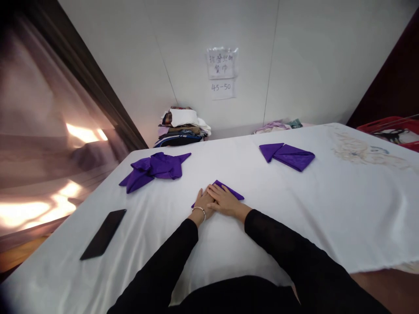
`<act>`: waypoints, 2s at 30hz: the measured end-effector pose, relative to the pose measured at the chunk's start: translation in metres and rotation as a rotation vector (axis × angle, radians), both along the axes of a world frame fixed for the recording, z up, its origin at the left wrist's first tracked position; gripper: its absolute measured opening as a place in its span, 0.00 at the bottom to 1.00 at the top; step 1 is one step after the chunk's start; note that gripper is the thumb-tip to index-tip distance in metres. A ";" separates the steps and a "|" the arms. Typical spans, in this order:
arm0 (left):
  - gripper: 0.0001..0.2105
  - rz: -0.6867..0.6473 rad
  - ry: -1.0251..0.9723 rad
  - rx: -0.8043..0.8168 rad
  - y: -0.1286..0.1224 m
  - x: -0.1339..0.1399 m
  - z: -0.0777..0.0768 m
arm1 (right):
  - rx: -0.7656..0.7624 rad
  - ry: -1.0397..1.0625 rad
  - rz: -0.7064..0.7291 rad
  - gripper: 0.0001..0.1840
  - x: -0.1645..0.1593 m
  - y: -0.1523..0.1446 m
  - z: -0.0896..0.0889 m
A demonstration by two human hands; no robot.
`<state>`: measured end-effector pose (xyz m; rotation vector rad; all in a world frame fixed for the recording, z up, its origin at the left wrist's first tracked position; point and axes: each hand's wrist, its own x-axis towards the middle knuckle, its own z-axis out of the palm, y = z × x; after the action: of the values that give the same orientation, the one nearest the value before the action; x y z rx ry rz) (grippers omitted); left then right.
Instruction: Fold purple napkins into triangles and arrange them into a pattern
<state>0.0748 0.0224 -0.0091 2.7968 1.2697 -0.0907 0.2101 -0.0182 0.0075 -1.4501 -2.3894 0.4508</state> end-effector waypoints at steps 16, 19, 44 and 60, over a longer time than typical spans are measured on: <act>0.24 0.223 -0.148 -0.082 -0.006 -0.054 0.008 | 0.059 -0.199 -0.110 0.37 0.063 -0.024 -0.024; 0.23 0.292 -0.179 -0.106 -0.006 -0.075 0.011 | 0.071 -0.201 -0.109 0.36 0.065 -0.027 -0.025; 0.10 0.394 -0.404 0.089 -0.021 -0.095 0.015 | 0.056 -0.203 -0.114 0.36 0.065 -0.024 -0.030; 0.28 0.008 -0.112 0.047 0.013 0.018 0.007 | -0.036 -0.119 -0.130 0.40 0.055 -0.026 -0.004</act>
<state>0.0927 0.0355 -0.0020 2.7910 1.2730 0.0953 0.2647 -0.0443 0.0037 -1.6803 -2.3685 0.3882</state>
